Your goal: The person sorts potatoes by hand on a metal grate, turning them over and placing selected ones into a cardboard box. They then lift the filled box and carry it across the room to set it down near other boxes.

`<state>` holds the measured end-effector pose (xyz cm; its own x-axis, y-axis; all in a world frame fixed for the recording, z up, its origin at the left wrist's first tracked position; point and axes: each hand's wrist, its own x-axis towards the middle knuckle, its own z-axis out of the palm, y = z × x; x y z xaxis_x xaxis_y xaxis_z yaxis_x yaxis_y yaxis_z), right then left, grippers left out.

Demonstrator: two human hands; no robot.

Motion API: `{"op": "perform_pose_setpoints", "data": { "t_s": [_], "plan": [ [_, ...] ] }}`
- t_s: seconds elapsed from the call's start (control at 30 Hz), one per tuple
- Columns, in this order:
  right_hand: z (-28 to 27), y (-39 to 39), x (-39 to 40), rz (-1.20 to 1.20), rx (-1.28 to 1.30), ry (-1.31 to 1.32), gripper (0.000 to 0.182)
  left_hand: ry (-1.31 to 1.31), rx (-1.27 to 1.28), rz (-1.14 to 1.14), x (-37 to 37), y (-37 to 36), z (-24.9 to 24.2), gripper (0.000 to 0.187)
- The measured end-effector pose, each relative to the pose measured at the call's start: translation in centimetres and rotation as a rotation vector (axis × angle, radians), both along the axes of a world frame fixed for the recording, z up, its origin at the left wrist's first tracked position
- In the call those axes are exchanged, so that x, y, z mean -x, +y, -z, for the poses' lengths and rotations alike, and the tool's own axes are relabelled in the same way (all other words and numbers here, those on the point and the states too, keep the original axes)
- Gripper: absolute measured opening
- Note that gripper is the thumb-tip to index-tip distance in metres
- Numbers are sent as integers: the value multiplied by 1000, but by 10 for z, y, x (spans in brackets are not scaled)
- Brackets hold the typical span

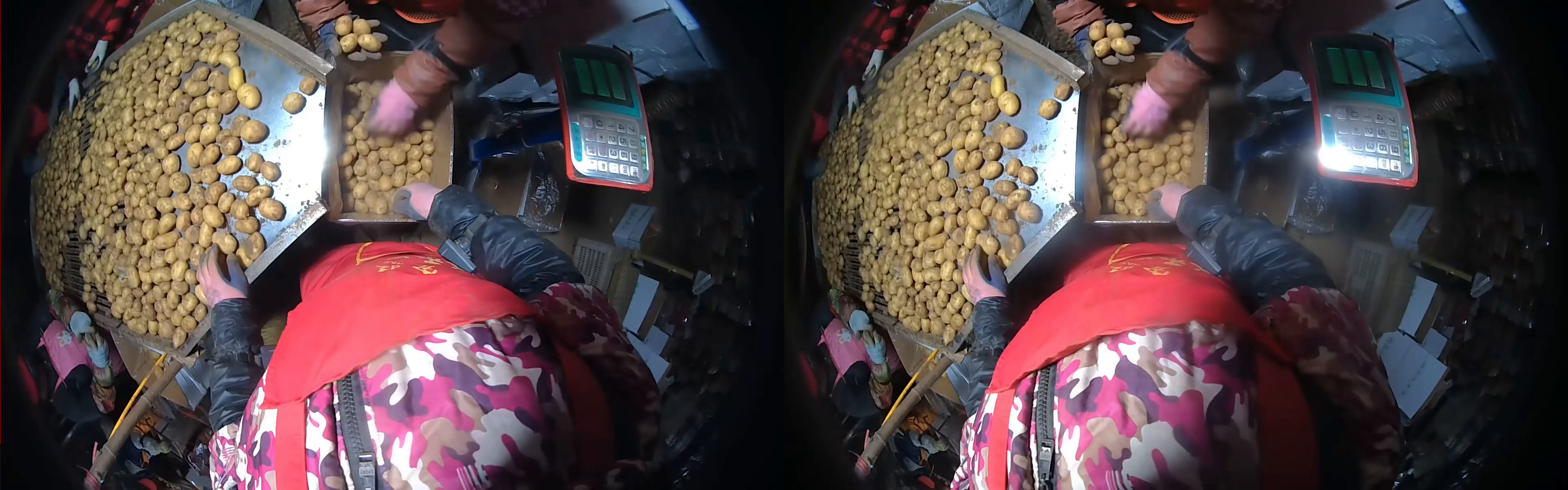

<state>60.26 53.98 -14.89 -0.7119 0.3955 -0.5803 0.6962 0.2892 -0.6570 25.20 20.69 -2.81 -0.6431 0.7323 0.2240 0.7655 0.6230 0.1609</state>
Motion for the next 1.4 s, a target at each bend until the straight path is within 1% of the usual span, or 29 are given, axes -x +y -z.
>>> {"op": "perform_pose_setpoints", "data": {
  "t_s": [0.13, 0.23, 0.33, 0.43, 0.53, 0.63, 0.67, 0.77, 0.87, 1.07, 1.17, 1.27, 1.37, 1.4],
  "plan": [
    [2, -1, -9, 120, 138, -17, 23, 3, 26, 11, 1, -1, 1, 46],
    [-11, -5, -10, 42, 7, 30, 24, -11, 54, -10, 1, 1, -1, 46],
    [-4, -5, -12, 17, -6, 27, 26, 2, 54, 13, 2, 0, -1, 46],
    [11, -7, -18, -16, -76, 71, 27, 4, 57, 12, -1, 2, -2, 45],
    [-23, -2, -16, -11, 61, 27, 25, -14, 69, 2, -3, 4, -7, 45],
    [-25, 2, -17, -11, 158, -80, 22, -11, 64, 10, -3, 6, -8, 45],
    [-25, 4, -15, 164, 363, -99, 22, -5, 59, 14, -2, 5, -6, 45],
    [-36, 6, -18, 49, 230, -90, 23, -1, 59, 8, -2, 4, -5, 45],
    [-43, 0, -16, 2, 53, -75, 21, 13, 57, 26, -1, 4, -5, 45],
    [-41, 3, -16, 12, 169, -122, 23, 44, 41, 49, 1, 3, -3, 43],
    [-32, 2, -21, -82, 109, -43, 24, 42, 40, 60, 3, 2, -2, 44],
    [-32, -4, -20, -19, 94, -49, 27, 49, 31, 61, 4, 1, 1, 44],
    [-13, -11, -14, 239, -164, 22, 35, 48, 21, 66, 5, 0, 3, 44],
    [-16, 1, -3, 265, -138, -63, 42, 51, 16, 65, 4, 0, 3, 45]
  ]
}}
